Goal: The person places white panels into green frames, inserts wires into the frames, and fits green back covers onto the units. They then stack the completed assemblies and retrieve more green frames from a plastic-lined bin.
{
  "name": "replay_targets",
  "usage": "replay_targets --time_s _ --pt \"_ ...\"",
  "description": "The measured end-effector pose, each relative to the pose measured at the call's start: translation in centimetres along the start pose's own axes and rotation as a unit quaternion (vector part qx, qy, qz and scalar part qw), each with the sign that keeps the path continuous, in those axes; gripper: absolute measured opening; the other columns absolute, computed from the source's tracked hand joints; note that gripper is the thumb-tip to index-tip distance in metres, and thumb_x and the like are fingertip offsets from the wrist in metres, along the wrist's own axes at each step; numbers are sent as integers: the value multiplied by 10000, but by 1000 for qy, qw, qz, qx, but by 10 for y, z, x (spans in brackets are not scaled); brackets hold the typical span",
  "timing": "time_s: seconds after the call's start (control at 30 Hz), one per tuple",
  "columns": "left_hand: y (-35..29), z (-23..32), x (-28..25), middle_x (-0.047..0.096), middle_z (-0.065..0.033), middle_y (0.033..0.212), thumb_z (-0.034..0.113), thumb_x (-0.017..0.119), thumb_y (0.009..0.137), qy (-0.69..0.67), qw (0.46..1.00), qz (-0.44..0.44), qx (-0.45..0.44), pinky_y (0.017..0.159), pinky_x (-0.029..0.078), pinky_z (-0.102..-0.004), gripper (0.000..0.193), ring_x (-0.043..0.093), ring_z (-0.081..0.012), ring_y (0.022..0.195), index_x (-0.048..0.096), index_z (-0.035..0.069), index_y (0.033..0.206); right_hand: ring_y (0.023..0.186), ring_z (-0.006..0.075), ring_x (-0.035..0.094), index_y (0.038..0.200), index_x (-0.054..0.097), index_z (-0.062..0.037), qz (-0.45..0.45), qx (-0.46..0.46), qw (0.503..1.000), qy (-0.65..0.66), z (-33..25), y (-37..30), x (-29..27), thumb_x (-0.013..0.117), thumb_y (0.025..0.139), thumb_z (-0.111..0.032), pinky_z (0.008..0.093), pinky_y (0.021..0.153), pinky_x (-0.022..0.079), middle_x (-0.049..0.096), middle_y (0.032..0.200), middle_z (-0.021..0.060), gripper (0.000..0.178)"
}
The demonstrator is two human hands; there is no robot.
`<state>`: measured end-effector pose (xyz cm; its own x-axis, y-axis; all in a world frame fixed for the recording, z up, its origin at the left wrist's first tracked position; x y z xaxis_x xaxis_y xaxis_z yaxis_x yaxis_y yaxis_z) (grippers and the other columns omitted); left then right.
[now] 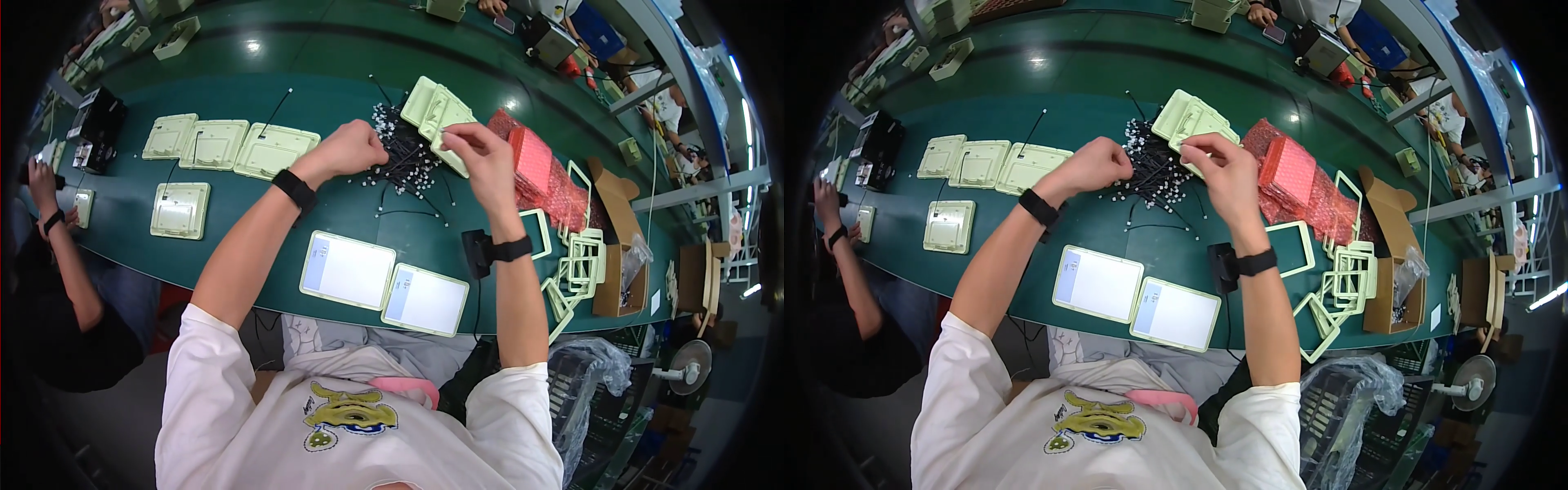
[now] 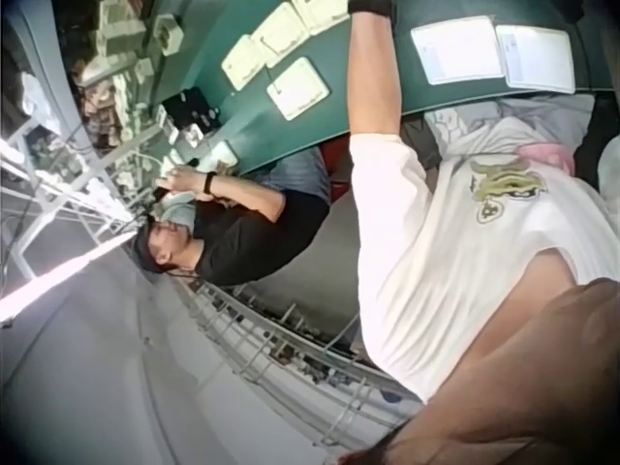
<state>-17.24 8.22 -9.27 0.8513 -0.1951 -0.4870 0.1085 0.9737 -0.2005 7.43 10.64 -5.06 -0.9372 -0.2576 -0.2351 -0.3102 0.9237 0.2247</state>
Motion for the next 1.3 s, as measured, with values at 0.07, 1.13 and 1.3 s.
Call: replay_targets --time_s 0.07,1.13,1.3 --pt "1 -6 -11 760 -132 796 36 771 865 -129 986 -73 -79 636 579 -347 84 739 -199 758 782 -35 822 799 123 653 1061 808 -29 -25 4 999 -24 -11 -7 -15 833 916 -90 270 765 521 765 957 39 159" --pt "-152 -30 -29 786 -132 1043 -49 844 854 -336 938 -77 -15 933 610 -303 318 769 -194 986 699 -57 1136 814 315 709 948 764 -3 -300 -47 873 -381 -38 -157 21 770 888 -39 430 743 573 681 935 124 70" --pt "-177 -53 -30 786 -128 1048 -32 850 854 -349 934 -60 -42 919 593 -285 229 757 -180 965 772 -66 1066 836 341 685 936 759 -12 -305 -101 847 -424 -36 -157 35 762 885 -29 446 756 560 658 929 122 54"
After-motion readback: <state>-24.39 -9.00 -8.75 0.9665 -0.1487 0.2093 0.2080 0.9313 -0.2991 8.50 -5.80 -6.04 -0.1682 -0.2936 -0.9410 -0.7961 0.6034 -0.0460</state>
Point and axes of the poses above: each hand's wrist, its own y-axis towards the middle knuckle, its own x-axis out of the palm, z = x × y, the point moved 2 cm from there along y, towards the middle knuckle
